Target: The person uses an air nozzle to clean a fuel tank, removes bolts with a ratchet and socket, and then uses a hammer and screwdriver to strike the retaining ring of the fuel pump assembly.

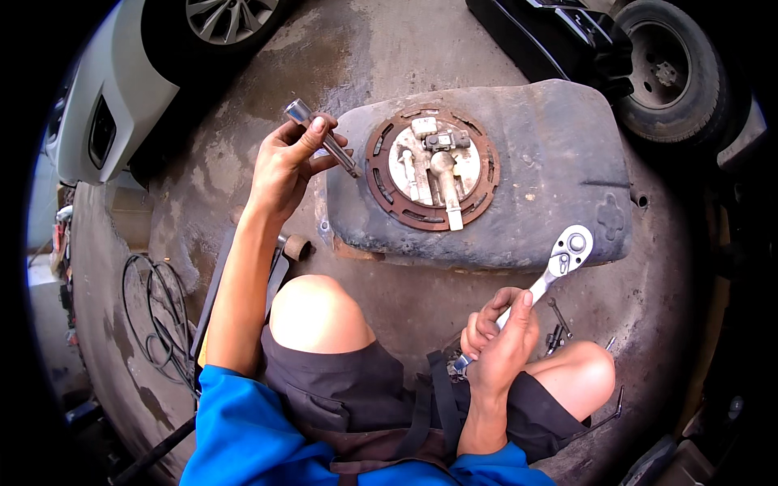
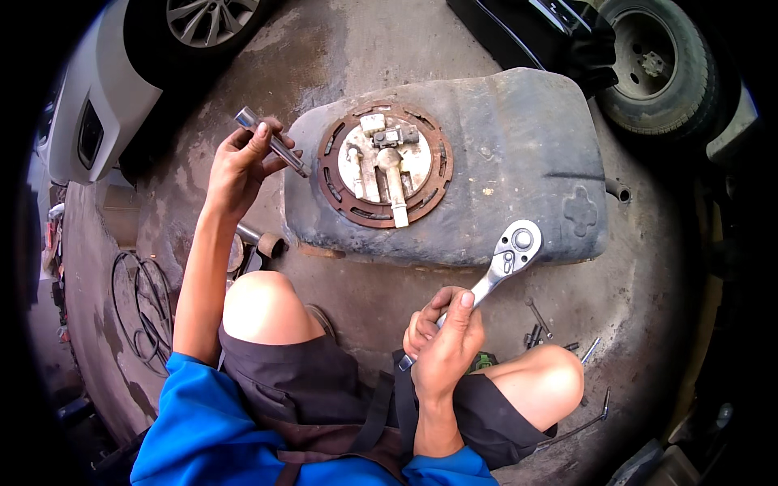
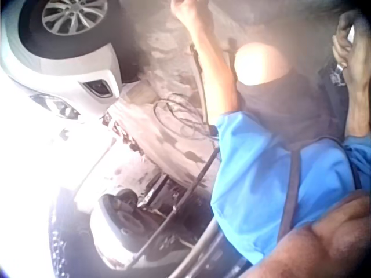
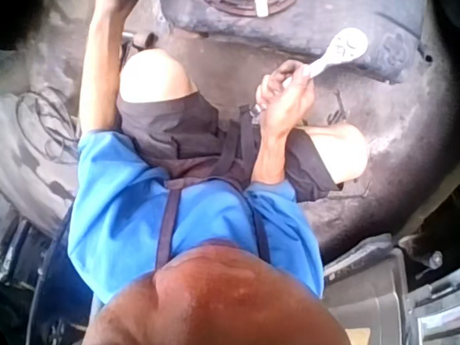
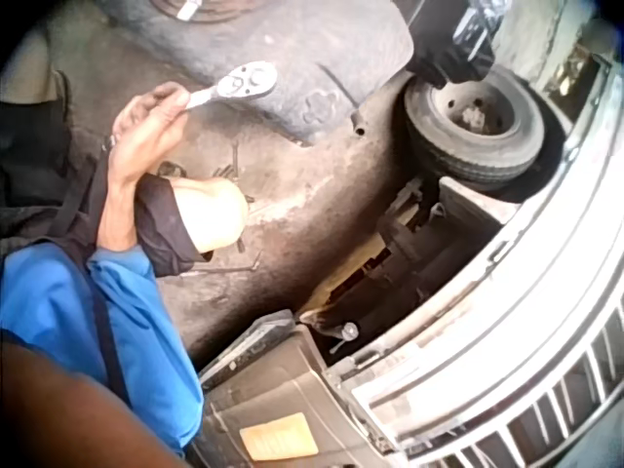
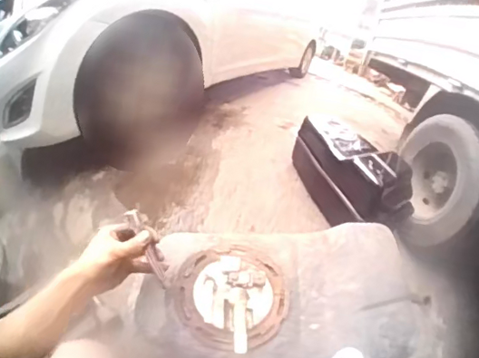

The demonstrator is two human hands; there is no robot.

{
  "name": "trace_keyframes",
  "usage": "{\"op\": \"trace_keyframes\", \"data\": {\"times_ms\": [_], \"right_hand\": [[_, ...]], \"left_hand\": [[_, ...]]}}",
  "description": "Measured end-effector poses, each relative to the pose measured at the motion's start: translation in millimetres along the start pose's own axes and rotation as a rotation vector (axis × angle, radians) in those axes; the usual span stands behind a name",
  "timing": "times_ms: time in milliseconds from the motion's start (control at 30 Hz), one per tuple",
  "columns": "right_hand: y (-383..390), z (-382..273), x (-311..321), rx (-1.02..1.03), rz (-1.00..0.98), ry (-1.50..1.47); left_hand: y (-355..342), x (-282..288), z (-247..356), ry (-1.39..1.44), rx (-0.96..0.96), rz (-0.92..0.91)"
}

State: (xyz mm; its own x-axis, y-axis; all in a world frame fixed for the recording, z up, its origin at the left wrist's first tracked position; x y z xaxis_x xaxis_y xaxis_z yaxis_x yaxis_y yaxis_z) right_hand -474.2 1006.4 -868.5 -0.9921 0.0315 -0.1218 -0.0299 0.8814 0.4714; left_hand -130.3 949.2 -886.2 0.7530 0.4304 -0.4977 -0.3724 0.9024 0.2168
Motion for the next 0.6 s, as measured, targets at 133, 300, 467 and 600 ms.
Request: {"op": "trace_keyframes", "data": {"times_ms": [133,300,467,600], "right_hand": [[2.7,-3.7,-10.8,0.025,-0.012,0.18],[-7.6,-53.4,-18.8,0.148,-0.049,0.517],[-37.6,-142.4,-78.4,0.549,-0.182,1.02],[-86.0,-167.6,-153.0,0.616,-0.382,1.025]], "left_hand": [[-13.6,19.8,-20.6,0.136,0.05,0.109],[-32.9,17.9,-33.5,0.092,0.111,0.127],[-41.6,18.3,-26.7,-0.173,0.18,0.098],[-52.8,14.0,-35.4,-0.099,0.272,0.005]]}}
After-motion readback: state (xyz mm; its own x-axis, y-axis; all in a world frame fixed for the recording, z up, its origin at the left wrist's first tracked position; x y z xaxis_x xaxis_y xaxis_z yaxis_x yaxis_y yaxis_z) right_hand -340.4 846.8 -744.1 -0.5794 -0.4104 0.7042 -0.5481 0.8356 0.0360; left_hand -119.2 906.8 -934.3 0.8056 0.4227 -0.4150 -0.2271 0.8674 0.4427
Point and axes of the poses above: each hand's wrist, its own y-axis away from the middle knuckle, its own x-axis out of the back of the hand, z = x × y, the point moved 9 cm from there along -y, towards the middle knuckle, and after that the axes turned 13 degrees about y, right-handed, at the moved point
